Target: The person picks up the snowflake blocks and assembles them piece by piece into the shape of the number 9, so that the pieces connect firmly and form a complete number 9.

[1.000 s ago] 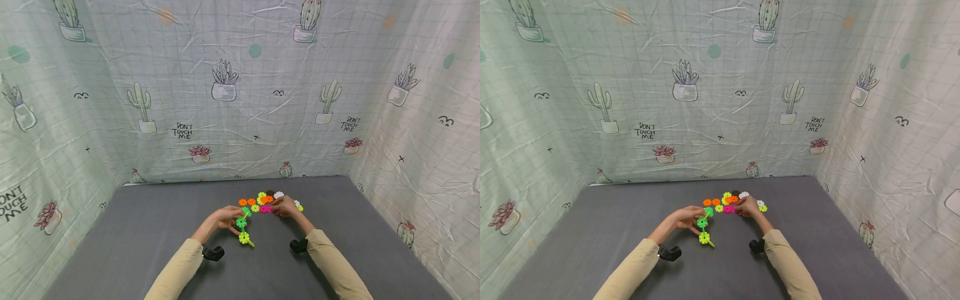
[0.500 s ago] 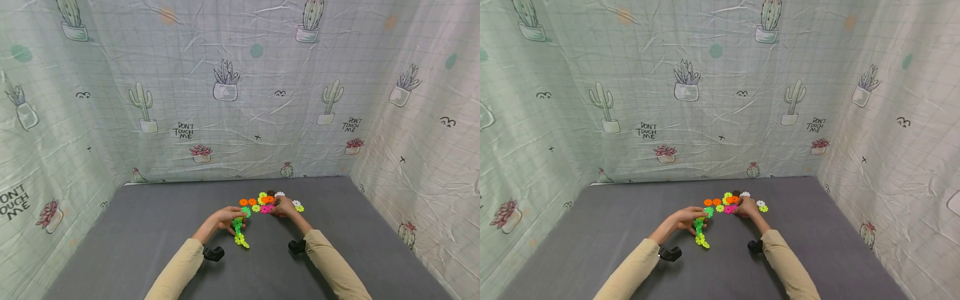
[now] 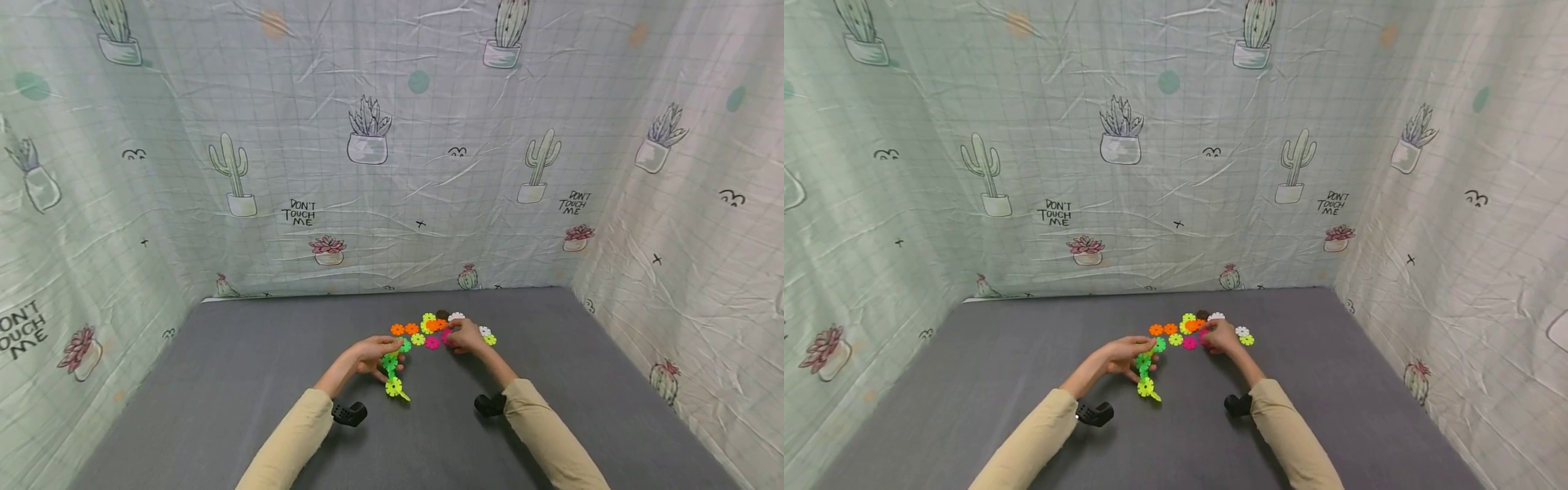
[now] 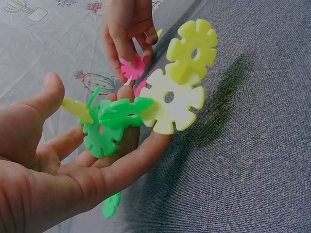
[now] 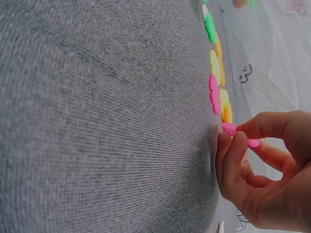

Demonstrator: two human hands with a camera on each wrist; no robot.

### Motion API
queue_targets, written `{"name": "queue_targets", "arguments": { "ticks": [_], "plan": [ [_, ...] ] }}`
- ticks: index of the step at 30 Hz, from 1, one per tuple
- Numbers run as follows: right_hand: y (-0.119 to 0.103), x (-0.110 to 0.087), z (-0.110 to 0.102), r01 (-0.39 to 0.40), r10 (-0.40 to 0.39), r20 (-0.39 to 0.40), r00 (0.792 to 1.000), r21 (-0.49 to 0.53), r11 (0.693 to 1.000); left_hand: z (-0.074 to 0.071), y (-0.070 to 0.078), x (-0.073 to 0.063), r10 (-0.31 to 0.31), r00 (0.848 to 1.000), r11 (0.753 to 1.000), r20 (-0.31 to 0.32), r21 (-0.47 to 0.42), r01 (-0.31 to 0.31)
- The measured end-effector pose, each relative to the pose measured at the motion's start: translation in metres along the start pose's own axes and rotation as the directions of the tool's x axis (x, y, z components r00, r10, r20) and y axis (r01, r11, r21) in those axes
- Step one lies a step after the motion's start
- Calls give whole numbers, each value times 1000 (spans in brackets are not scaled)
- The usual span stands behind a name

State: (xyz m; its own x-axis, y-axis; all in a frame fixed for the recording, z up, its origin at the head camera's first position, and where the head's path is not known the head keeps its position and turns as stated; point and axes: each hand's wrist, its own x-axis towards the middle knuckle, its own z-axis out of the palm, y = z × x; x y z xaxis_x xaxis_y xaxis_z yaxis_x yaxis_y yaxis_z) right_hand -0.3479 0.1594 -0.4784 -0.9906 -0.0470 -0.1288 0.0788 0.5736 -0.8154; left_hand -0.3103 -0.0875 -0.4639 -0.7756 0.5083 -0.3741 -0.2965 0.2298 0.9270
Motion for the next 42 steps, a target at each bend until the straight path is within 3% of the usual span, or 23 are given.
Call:
{"name": "queue_targets", "arguments": {
  "ticks": [8,16,25,37,42],
  "plan": [
    [-2,-7,-4,23,-33,110,993,91,996,1,1,2,-23,1000,1000,-18,10,23],
    [-9,-17,-5,98,-145,275,951,176,979,1,2,1,-31,999,1000,-8,-4,31],
    [-21,-25,6,201,-240,280,930,162,966,5,3,-1,-4,1000,1000,-27,-4,4],
    [-27,-21,24,213,-256,305,917,169,962,7,-1,7,-31,998,999,-62,-23,30],
    [-43,-36,22,278,-317,274,908,174,945,6,-3,9,-30,999,996,-44,-81,26]
  ]
}}
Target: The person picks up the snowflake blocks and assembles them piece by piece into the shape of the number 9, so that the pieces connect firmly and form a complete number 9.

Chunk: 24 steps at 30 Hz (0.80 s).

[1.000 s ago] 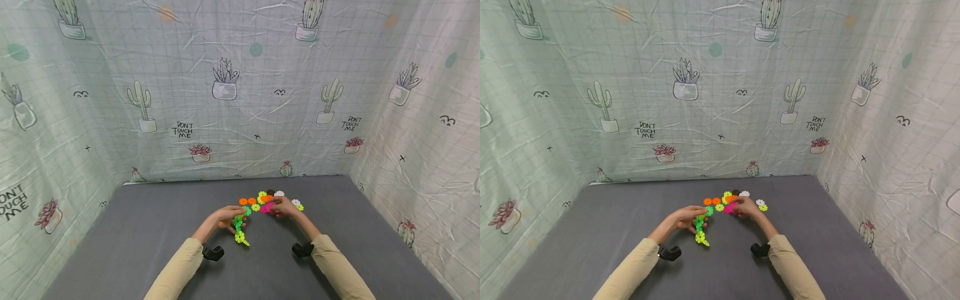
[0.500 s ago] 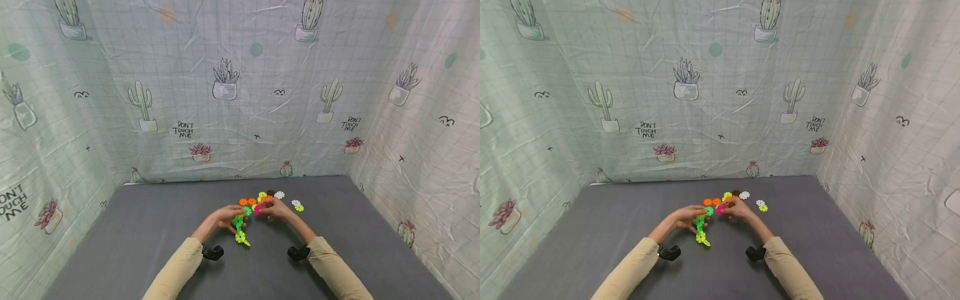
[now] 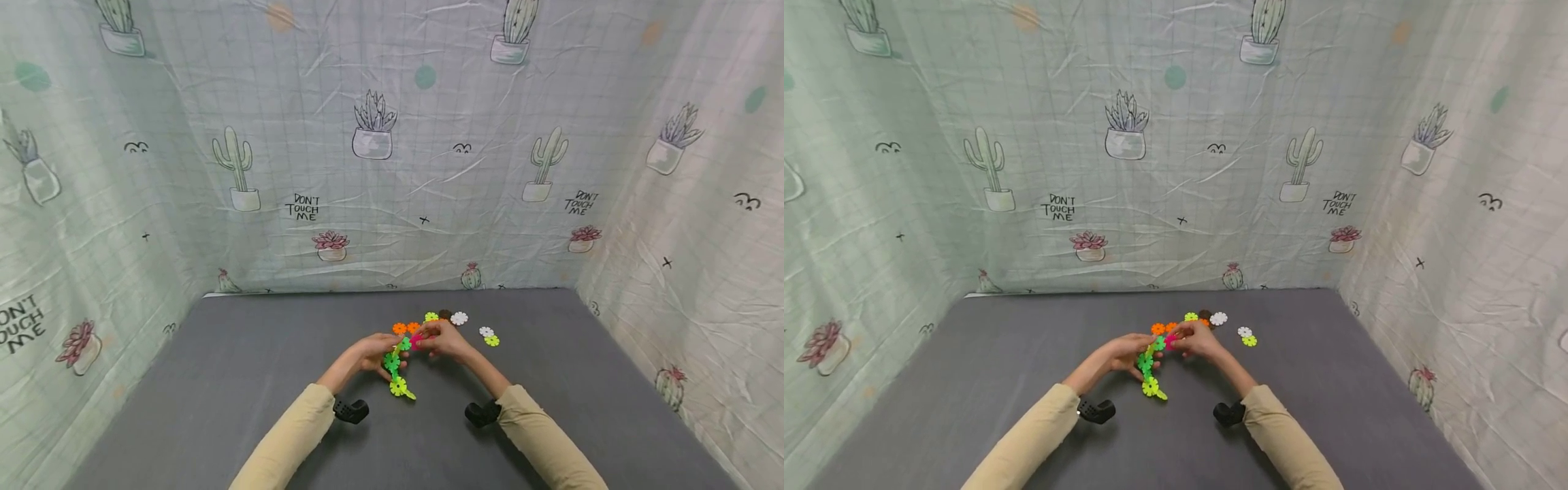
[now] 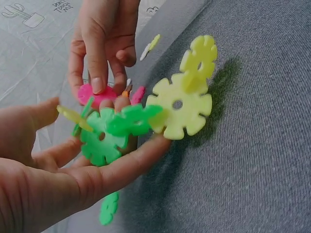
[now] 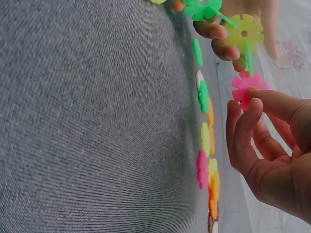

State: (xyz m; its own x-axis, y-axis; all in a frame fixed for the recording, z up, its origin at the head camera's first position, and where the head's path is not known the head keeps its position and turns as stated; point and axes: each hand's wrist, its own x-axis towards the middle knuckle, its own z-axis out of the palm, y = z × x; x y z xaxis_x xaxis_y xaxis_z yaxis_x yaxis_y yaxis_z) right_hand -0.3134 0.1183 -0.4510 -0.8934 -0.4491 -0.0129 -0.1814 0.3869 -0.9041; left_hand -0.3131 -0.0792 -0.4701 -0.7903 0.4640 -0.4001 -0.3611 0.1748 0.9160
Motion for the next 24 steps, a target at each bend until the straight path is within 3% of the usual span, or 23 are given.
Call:
{"name": "queue_targets", "arguments": {
  "ticks": [3,7,19,24],
  "plan": [
    [-14,-7,2,21,-21,-24,999,-7,1000,-1,2,0,-5,1000,999,12,-42,5],
    [-16,-9,4,38,-38,-39,999,0,999,1,5,-1,-6,1000,998,8,-67,6],
    [-18,-7,2,80,-77,-91,993,23,997,2,14,0,-16,998,1000,-65,-18,15],
    [-10,-2,4,95,-90,-104,990,41,995,1,15,0,-33,998,999,-58,-8,32]
  ]
}}
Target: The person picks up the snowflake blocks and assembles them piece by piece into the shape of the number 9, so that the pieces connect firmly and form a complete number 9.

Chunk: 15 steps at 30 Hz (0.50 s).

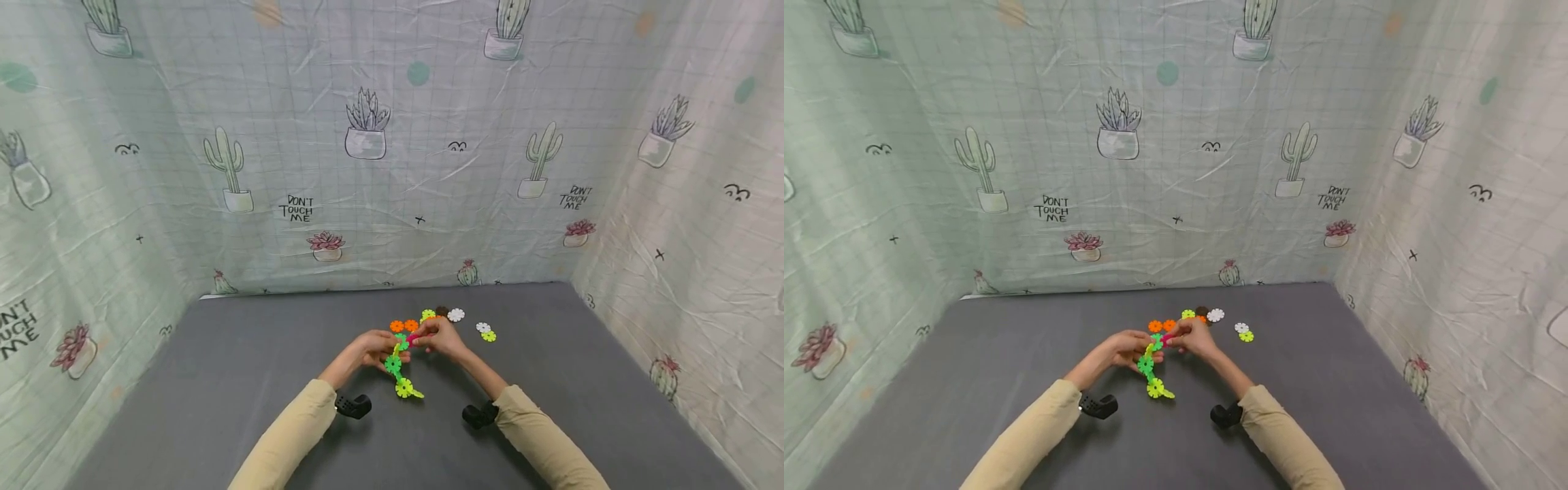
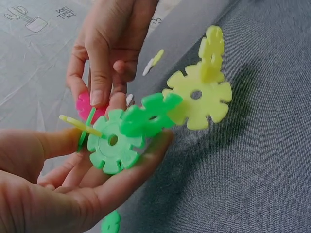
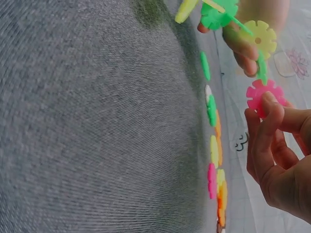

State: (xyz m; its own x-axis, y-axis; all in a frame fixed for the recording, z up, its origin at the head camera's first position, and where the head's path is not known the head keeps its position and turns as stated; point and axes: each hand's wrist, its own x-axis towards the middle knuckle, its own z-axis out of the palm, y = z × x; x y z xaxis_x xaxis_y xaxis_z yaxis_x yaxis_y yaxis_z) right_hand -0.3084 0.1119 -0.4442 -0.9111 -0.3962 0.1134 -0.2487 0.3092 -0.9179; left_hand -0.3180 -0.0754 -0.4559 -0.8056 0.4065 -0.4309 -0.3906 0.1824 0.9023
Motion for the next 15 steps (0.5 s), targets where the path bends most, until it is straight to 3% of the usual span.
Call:
{"name": "queue_targets", "arguments": {
  "ticks": [6,15],
  "plan": [
    [18,7,5,-44,44,-52,998,9,999,0,1,-4,-10,1000,1000,-1,12,10],
    [17,7,17,-84,81,-108,991,-21,996,0,-1,-10,-26,999,1000,-47,7,26]
  ]
}}
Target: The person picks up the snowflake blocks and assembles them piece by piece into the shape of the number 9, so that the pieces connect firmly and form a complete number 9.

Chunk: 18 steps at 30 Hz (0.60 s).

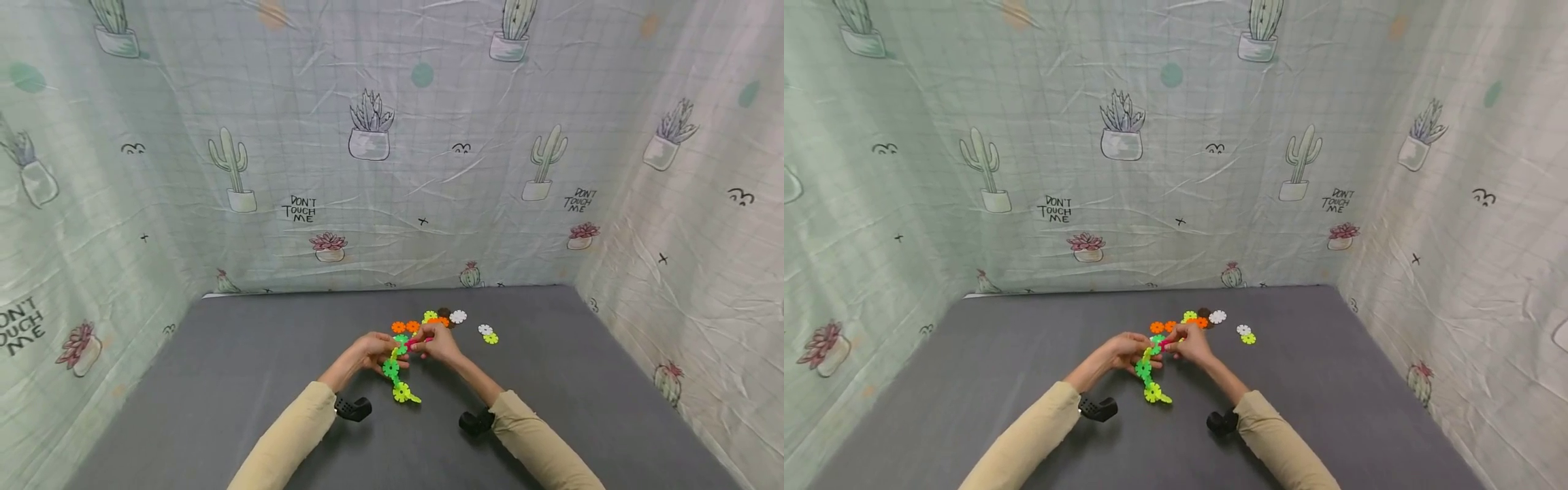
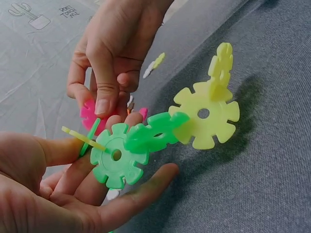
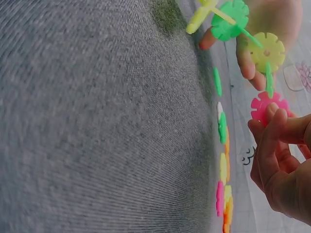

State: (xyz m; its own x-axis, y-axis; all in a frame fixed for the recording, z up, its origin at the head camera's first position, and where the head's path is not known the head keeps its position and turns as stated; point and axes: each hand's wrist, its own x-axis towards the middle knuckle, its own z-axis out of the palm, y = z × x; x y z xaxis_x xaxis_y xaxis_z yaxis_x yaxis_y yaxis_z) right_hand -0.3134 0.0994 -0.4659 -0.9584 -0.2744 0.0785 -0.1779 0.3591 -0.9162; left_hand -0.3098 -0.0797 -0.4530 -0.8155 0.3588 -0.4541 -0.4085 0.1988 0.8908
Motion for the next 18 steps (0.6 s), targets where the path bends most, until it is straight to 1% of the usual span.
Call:
{"name": "queue_targets", "arguments": {
  "ticks": [5,8,11,14,15,18],
  "plan": [
    [-2,-1,-1,14,-14,-6,1000,11,1000,2,1,1,8,1000,1000,0,7,-8],
    [-3,0,-3,43,-43,20,999,17,999,2,3,1,12,1000,1000,-10,11,-12],
    [-7,1,-6,103,-101,62,993,-21,994,2,5,1,27,1000,999,-5,20,-26],
    [-13,1,-8,155,-147,98,984,-79,985,1,5,0,36,999,999,21,34,-37],
    [-15,0,-8,167,-155,109,982,-107,980,0,5,0,37,999,998,32,40,-38],
    [-21,-3,-9,165,-143,141,980,-156,974,-4,4,-3,27,998,997,63,70,-31]
  ]
}}
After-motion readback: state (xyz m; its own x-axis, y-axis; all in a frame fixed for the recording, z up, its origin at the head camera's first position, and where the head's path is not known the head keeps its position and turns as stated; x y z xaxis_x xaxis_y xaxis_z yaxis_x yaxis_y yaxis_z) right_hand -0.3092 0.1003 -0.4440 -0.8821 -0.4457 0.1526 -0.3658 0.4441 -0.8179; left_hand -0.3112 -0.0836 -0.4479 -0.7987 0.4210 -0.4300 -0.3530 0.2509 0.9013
